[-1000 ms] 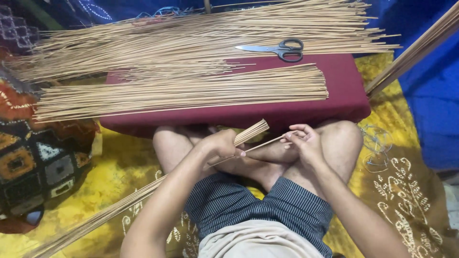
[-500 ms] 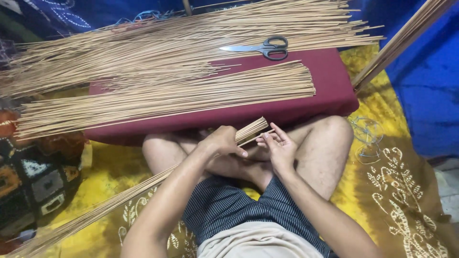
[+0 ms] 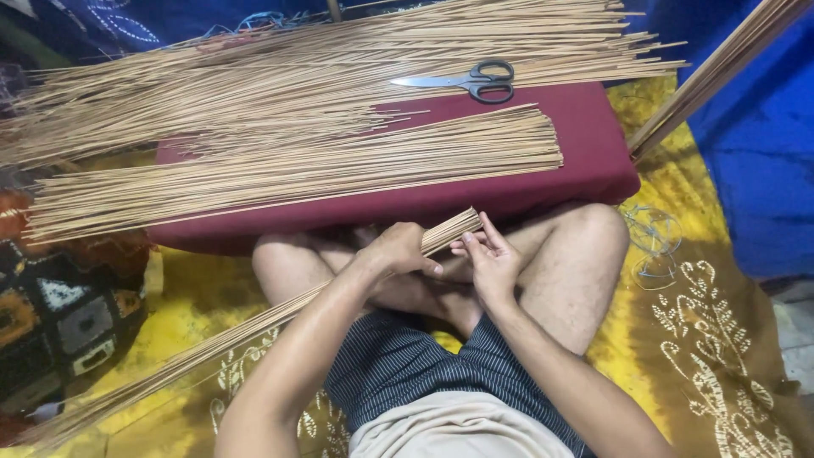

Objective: Sorting and bundling thin wooden sticks by hand while sitting on the floor.

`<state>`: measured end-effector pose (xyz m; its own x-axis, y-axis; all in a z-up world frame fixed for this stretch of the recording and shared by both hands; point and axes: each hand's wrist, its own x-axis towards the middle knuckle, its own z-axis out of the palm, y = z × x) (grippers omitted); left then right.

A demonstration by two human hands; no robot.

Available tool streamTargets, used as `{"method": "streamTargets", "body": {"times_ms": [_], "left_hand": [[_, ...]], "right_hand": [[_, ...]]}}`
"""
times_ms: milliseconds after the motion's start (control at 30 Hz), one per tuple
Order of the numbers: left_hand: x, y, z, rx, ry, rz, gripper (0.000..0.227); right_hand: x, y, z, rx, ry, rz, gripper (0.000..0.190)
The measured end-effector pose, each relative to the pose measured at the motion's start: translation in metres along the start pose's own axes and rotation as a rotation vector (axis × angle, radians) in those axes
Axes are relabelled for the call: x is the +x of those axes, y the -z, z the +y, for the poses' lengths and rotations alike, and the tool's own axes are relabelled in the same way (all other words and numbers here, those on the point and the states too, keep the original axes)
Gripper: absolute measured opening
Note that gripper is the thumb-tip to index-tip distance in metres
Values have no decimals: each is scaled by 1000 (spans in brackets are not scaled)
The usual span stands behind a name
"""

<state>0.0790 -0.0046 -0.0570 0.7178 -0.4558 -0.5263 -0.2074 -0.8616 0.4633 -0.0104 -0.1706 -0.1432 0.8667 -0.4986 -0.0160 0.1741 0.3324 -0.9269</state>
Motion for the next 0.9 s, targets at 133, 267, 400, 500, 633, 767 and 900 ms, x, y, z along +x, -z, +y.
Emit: {"method": "streamTargets", "body": {"times_ms": [133, 267, 400, 500, 633, 767, 900], "left_hand": [[-5, 2, 5, 13, 14, 4, 56], [-3, 0, 4, 22, 27, 14, 56], [-2, 0, 1, 46, 41, 30, 54], [-5, 4, 5, 55, 36, 11, 53], [-1, 3, 1, 33, 11, -3, 54], [-2, 6, 4, -45, -12, -74, 44], [-27, 23, 23, -23, -25, -99, 55]], "right_hand": [[2, 1, 6, 3, 12, 4, 52], [4, 0, 7, 3, 15, 3, 52], [4, 0, 9, 1, 16, 3, 53], [6, 0, 11, 9, 23, 1, 53], [8, 2, 16, -1, 41, -6, 53], [7, 1, 14, -14, 61, -15, 53], [3, 7, -1, -125, 72, -40, 46]]}}
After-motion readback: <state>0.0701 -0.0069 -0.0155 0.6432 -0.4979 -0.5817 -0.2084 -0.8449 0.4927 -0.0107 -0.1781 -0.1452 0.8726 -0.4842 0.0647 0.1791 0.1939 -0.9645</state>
